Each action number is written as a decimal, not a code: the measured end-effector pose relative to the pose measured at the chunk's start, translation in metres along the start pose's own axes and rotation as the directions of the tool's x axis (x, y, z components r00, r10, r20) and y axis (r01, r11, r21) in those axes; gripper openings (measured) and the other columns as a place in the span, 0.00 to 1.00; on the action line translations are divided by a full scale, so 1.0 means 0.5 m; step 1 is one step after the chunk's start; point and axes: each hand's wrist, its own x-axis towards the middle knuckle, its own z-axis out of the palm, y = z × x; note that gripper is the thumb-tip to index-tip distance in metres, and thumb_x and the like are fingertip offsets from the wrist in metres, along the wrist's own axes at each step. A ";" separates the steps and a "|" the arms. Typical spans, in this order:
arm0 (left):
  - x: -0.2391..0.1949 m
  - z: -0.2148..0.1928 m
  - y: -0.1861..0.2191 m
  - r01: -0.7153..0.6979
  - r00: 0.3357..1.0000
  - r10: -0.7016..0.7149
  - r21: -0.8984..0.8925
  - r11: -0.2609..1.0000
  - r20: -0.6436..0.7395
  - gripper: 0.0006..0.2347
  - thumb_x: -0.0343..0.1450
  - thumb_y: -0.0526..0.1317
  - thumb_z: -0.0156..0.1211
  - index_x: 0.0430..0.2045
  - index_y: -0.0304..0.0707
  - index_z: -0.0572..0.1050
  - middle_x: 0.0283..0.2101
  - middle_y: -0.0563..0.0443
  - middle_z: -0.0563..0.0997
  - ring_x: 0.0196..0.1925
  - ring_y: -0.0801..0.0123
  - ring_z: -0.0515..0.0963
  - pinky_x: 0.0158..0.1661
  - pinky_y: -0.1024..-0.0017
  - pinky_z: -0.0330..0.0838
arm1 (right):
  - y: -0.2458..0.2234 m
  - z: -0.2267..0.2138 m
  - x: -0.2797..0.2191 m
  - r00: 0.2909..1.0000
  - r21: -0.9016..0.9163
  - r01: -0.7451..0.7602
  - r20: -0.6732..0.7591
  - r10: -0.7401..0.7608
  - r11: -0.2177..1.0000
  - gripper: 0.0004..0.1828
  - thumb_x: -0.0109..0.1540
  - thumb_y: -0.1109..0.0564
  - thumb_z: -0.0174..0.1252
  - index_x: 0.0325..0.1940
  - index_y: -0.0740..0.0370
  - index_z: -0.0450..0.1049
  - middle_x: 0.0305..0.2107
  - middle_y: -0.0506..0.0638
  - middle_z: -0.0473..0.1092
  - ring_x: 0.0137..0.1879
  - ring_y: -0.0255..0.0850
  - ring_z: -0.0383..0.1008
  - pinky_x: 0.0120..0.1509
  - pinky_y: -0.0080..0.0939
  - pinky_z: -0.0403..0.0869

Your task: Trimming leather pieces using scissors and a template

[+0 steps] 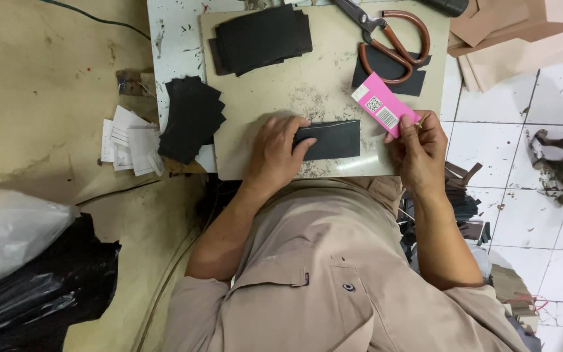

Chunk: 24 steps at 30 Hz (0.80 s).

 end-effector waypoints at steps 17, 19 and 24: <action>0.001 -0.080 0.064 0.091 0.995 -0.097 -0.380 0.921 0.003 0.05 0.77 0.38 0.56 0.36 0.39 0.78 0.26 0.42 0.79 0.31 0.53 0.80 0.35 0.60 0.75 | -0.011 0.009 0.004 0.995 -0.201 0.024 0.103 -0.004 0.979 0.06 0.74 0.59 0.55 0.51 0.65 0.68 0.25 0.56 0.72 0.21 0.31 0.62 0.25 0.28 0.61; -0.002 -0.102 0.088 0.090 0.996 -0.091 -0.441 0.893 0.019 0.06 0.78 0.37 0.54 0.37 0.35 0.78 0.24 0.40 0.78 0.29 0.55 0.79 0.35 0.61 0.74 | -0.050 0.019 -0.002 0.990 -0.256 0.028 0.138 0.008 0.966 0.07 0.73 0.61 0.56 0.53 0.65 0.68 0.26 0.54 0.73 0.26 0.32 0.69 0.29 0.27 0.65; -0.006 -0.119 0.110 0.107 0.994 -0.089 -0.526 0.844 0.058 0.05 0.77 0.36 0.56 0.36 0.36 0.79 0.22 0.44 0.79 0.28 0.70 0.76 0.34 0.67 0.74 | -0.108 0.013 -0.015 0.914 -0.749 0.401 0.285 -0.290 0.528 0.21 0.74 0.58 0.60 0.66 0.74 0.65 0.33 0.62 0.68 0.26 0.50 0.68 0.28 0.50 0.69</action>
